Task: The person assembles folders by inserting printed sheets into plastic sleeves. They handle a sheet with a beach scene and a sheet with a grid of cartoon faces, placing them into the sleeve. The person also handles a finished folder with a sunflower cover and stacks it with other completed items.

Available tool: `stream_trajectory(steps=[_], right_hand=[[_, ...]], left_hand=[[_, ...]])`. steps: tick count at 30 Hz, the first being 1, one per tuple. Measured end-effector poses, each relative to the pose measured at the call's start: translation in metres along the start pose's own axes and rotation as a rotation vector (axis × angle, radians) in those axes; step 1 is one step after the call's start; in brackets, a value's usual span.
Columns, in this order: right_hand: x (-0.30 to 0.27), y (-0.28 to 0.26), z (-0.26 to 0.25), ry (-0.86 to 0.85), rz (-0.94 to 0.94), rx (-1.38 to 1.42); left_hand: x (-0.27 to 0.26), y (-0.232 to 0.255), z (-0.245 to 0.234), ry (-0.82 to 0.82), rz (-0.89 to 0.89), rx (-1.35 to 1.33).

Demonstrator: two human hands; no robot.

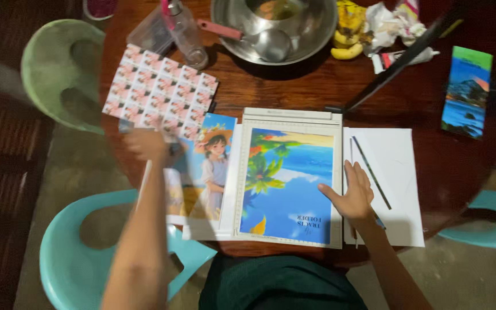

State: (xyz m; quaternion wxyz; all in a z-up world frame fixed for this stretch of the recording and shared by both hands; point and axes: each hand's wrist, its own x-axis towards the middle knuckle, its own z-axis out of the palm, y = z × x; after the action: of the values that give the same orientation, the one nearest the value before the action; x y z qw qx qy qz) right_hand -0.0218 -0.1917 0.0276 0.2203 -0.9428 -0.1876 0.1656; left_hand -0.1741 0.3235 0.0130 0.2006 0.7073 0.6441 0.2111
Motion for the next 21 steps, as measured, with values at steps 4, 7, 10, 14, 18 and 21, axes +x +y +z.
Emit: stream_trajectory(steps=[4, 7, 10, 14, 18, 21], right_hand=[[0.007, 0.017, 0.011, 0.090, 0.042, -0.041], [0.007, 0.040, 0.013, 0.105, -0.083, -0.163], [0.010, 0.053, 0.002, 0.039, -0.038, 0.045], [0.002, 0.041, -0.013, 0.015, 0.262, 0.301], [-0.004, 0.020, -0.024, -0.002, 0.394, 0.535], [0.001, 0.022, -0.027, -0.051, 0.411, 0.786]], left_hand=[[0.077, -0.016, -0.015, -0.107, -0.362, -0.055], [0.101, -0.020, -0.005, -0.168, -0.386, -0.187], [0.105, -0.004, 0.005, -0.122, -0.432, -0.358], [0.096, 0.021, -0.006, 0.005, -0.335, -0.202], [0.095, 0.017, -0.014, 0.094, 0.162, -0.394], [0.089, 0.029, -0.034, 0.219, 0.579, -0.665]])
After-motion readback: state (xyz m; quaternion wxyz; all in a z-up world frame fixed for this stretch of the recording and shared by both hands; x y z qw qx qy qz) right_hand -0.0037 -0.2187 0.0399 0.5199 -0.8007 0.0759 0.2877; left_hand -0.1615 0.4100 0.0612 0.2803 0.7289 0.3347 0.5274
